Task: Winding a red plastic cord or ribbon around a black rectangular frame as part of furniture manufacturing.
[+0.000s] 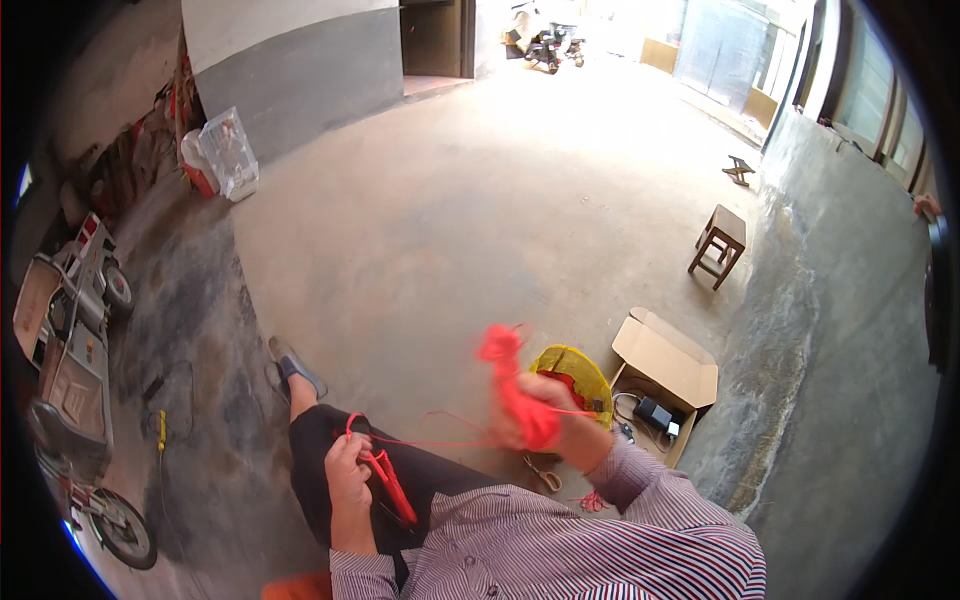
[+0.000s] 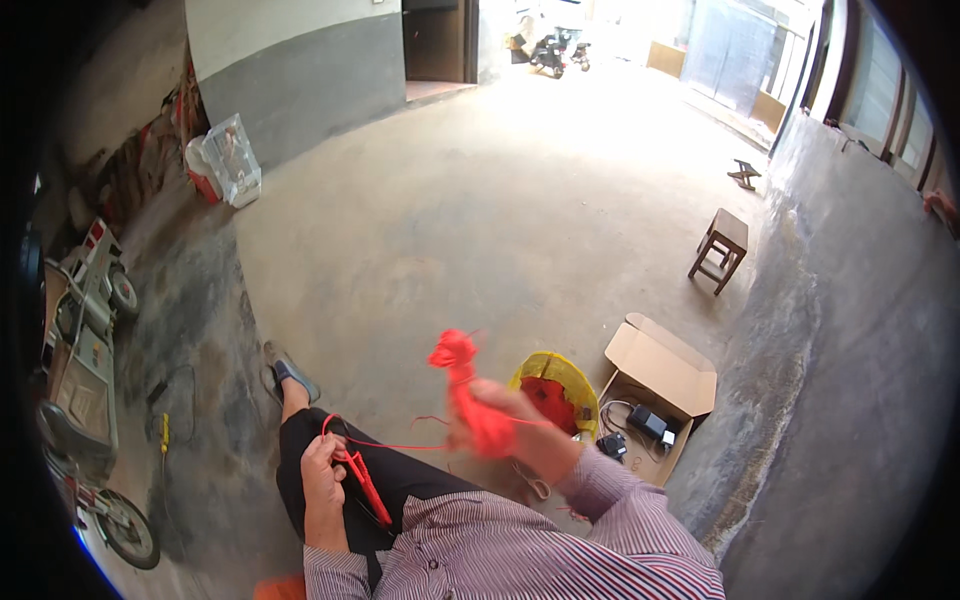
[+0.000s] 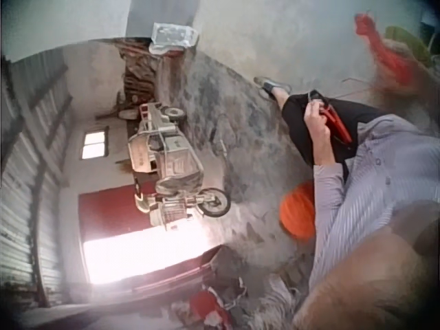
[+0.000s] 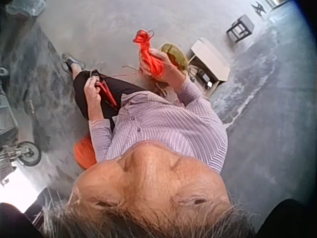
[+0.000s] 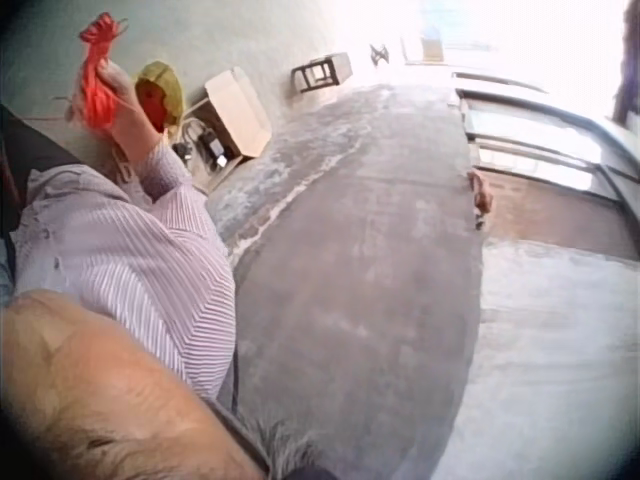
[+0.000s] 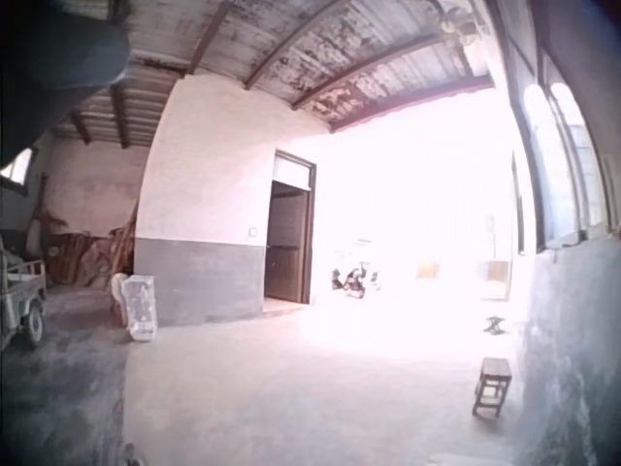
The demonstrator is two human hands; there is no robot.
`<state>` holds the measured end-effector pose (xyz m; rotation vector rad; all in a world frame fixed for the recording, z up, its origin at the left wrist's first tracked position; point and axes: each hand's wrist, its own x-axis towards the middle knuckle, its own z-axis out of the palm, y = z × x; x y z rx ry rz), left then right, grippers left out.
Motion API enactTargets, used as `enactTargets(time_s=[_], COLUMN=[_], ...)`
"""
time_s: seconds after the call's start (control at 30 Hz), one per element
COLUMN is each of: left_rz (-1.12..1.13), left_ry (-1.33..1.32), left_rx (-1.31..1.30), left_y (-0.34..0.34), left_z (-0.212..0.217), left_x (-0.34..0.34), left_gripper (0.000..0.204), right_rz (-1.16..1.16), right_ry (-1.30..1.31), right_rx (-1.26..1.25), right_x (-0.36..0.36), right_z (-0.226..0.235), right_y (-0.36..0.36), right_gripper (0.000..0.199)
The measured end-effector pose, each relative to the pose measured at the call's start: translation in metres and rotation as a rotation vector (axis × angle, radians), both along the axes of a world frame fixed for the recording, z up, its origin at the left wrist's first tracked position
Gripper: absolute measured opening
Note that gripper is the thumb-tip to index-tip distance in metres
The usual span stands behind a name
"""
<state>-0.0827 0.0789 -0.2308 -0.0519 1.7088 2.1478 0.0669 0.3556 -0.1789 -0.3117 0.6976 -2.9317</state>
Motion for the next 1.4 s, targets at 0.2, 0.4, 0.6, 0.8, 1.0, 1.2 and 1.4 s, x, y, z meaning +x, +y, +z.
enactTargets(time_s=[0.2, 0.4, 0.6, 0.8, 1.0, 1.2, 1.4], left_rz=[-0.126, -0.138, -0.086, 0.023, -0.371, 0.107, -0.17], left_ry=[-0.127, -0.352, -0.42, 0.754, 0.492, 1.122, 1.308], left_rx=[0.112, 0.062, 0.079, -0.511, -0.184, -0.543, -1.337], left_y=[0.023, 0.031, 0.023, 0.016, 0.032, 0.003, 0.009], left_z=[-0.008, -0.011, -0.018, -0.01, 0.027, 0.052, -0.012], left_x=[-0.006, -0.019, -0.012, 0.051, 0.089, 0.008, -0.048], left_gripper=[0.017, 0.008, 0.009, 0.029, 0.04, 0.024, 0.018], right_rz=[-0.386, -0.105, -0.168, -0.071, 0.114, 0.086, -0.307], right_ry=[-0.603, -0.698, -0.515, -0.564, -0.293, -0.234, 0.331], right_rx=[0.731, 1.225, 1.779, 0.351, 0.549, 0.625, 1.794], right_x=[0.032, 0.081, 0.072, 0.013, -0.02, -0.089, -0.139], right_z=[-0.005, -0.121, -0.182, -0.097, -0.047, -0.069, -0.086], right_y=[0.054, 0.045, 0.045, -0.015, -0.093, -0.033, -0.068], right_gripper=[0.032, 0.025, 0.029, 0.036, 0.066, 0.038, 0.048])
